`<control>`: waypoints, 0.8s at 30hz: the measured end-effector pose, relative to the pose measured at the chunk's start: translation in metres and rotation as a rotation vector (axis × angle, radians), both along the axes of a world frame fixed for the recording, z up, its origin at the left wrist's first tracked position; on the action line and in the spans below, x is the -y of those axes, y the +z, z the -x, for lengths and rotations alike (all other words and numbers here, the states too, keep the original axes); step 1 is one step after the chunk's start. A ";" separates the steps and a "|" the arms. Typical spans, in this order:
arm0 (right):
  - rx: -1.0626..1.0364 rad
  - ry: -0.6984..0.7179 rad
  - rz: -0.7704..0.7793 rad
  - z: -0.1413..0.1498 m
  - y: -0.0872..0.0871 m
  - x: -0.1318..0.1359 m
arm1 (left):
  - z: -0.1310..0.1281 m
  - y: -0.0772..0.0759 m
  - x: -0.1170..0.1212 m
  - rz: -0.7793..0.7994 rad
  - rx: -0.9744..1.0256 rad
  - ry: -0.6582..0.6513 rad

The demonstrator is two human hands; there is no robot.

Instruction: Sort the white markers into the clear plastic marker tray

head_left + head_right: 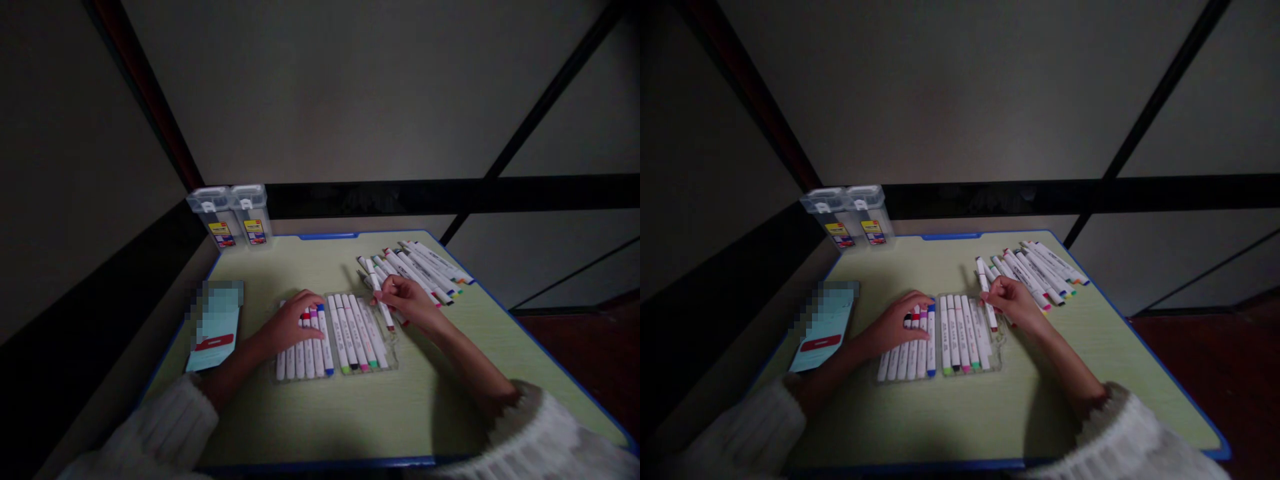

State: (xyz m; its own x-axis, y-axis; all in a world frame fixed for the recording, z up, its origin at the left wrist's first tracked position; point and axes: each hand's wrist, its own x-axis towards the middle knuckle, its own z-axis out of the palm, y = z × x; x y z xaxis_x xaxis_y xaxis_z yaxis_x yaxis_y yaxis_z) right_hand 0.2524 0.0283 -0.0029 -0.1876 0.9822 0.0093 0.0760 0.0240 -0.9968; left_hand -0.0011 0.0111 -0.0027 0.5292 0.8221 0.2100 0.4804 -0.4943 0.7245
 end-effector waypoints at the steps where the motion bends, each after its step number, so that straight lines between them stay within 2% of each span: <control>1: 0.002 0.001 -0.003 0.000 0.000 0.000 | 0.000 -0.001 0.000 -0.002 -0.003 -0.012; 5: 0.006 0.002 -0.005 0.001 0.000 0.000 | 0.000 -0.001 -0.001 -0.002 -0.012 -0.027; 10: 0.042 0.003 -0.005 0.002 0.002 0.001 | 0.001 0.003 0.000 0.042 0.028 0.018; 14: 0.045 0.016 -0.009 0.004 0.003 0.002 | -0.004 0.007 -0.004 0.297 0.316 0.114; 17: 0.041 0.038 -0.002 0.006 0.006 0.003 | -0.020 0.008 -0.015 0.378 0.448 0.172; 24: 0.097 0.175 -0.052 0.012 0.003 0.007 | -0.066 0.004 -0.032 0.478 0.636 0.172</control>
State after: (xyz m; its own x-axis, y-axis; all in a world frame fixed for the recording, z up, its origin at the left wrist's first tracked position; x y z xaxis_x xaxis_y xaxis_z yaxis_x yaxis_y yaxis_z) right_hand 0.2407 0.0208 -0.0003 -0.3574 0.9334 0.0325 0.1618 0.0961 -0.9821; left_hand 0.0653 0.0428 0.0014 0.2850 0.9579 0.0332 -0.0533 -0.0188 0.9984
